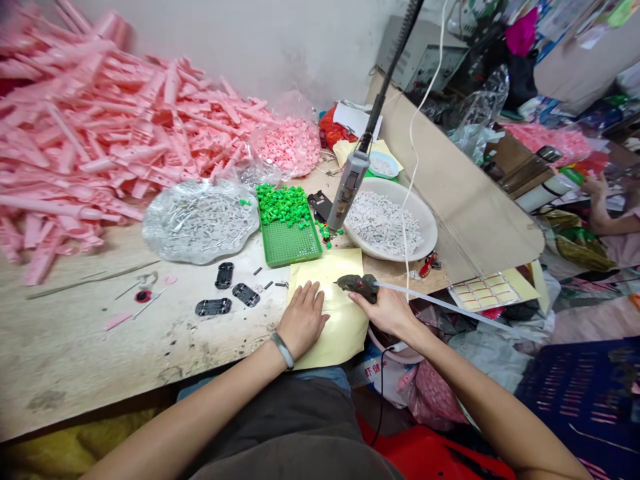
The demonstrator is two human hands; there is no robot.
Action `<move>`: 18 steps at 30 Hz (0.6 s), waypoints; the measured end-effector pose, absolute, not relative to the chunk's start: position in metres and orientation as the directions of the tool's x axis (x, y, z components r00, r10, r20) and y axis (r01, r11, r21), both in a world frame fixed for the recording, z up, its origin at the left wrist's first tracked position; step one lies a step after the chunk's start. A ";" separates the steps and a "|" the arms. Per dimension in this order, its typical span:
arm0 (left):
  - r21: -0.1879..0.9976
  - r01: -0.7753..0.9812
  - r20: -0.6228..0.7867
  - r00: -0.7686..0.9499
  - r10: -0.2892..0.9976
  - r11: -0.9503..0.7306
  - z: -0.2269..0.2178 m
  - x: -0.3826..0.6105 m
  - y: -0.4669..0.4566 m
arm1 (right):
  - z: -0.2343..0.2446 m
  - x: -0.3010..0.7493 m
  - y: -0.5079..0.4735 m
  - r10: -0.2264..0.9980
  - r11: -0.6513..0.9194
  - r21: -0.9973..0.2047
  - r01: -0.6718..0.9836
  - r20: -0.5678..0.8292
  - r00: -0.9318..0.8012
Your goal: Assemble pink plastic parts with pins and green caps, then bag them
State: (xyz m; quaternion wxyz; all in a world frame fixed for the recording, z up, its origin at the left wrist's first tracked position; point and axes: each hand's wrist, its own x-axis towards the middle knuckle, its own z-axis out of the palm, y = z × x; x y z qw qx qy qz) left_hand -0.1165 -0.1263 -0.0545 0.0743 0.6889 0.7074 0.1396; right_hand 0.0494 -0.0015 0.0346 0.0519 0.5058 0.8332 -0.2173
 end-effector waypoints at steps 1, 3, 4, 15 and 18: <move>0.303 0.953 0.080 -0.040 0.996 0.014 -0.054 -0.117 -0.126 | 0.036 0.050 -0.002 0.822 0.397 -0.291 0.870 -0.308 -0.478; 0.307 0.952 0.069 -0.040 0.997 0.016 -0.053 -0.117 -0.126 | 0.036 0.051 -0.002 0.821 0.408 -0.273 0.871 -0.309 -0.481; 0.308 0.951 0.066 -0.039 0.997 0.017 -0.052 -0.117 -0.126 | 0.036 0.052 -0.001 0.817 0.415 -0.272 0.868 -0.307 -0.487; 0.302 0.953 0.069 -0.038 0.997 0.016 -0.051 -0.116 -0.126 | 0.032 0.059 -0.001 0.808 0.437 -0.263 0.860 -0.306 -0.504; 0.300 0.954 0.067 -0.036 0.997 0.014 -0.052 -0.116 -0.126 | 0.031 0.061 0.000 0.798 0.446 -0.290 0.847 -0.299 -0.523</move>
